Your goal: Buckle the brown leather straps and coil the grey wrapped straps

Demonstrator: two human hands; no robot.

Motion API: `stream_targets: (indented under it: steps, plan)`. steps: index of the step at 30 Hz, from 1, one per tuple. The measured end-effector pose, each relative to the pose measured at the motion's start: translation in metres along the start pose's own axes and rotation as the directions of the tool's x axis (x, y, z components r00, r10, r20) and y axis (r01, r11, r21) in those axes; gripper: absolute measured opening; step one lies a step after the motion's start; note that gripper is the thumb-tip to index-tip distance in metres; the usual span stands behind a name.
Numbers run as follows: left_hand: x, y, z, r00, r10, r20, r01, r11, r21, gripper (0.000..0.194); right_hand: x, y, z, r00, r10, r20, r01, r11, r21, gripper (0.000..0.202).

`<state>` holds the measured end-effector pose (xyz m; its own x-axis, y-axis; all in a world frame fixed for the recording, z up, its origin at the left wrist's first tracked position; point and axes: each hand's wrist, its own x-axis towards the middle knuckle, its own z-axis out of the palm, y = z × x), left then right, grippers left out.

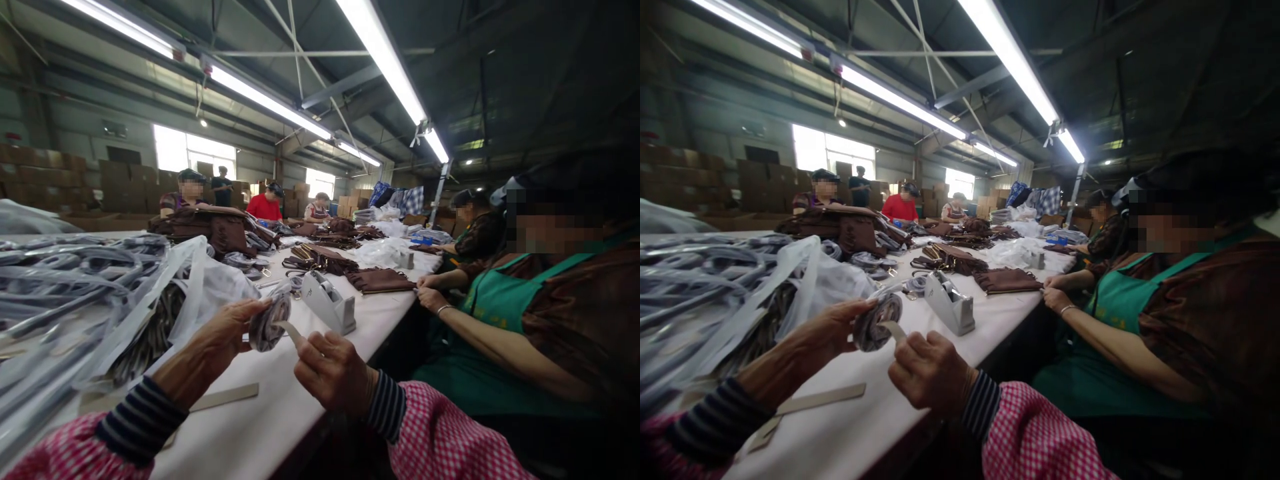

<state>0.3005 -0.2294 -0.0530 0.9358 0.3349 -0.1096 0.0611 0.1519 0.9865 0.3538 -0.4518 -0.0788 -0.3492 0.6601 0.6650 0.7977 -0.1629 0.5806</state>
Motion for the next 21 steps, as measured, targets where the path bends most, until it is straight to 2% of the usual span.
stream_targets:
  steps: [5, 12, 16, 21]
  plan:
    - [0.006, -0.007, -0.002, 1.000, -0.027, 0.004, 0.027, 0.999, -0.028, 0.045, 0.007, 0.004, -0.007, 0.997, -0.074, 0.014, 0.073, 0.997, 0.015, 0.030]
    - [0.005, -0.007, 0.000, 0.997, -0.074, 0.019, 0.074, 0.996, -0.039, 0.051, 0.009, 0.015, -0.008, 0.984, -0.164, 0.062, 0.165, 0.986, -0.001, 0.027]
    - [0.005, -0.008, 0.002, 0.994, -0.108, 0.004, 0.108, 0.994, -0.022, 0.054, 0.007, 0.022, -0.015, 0.983, -0.161, 0.086, 0.163, 0.987, -0.016, 0.028]
    - [0.003, -0.010, 0.005, 0.996, -0.069, 0.050, 0.072, 0.996, -0.047, 0.051, 0.004, 0.022, -0.014, 0.970, -0.213, 0.115, 0.212, 0.977, 0.014, 0.026]
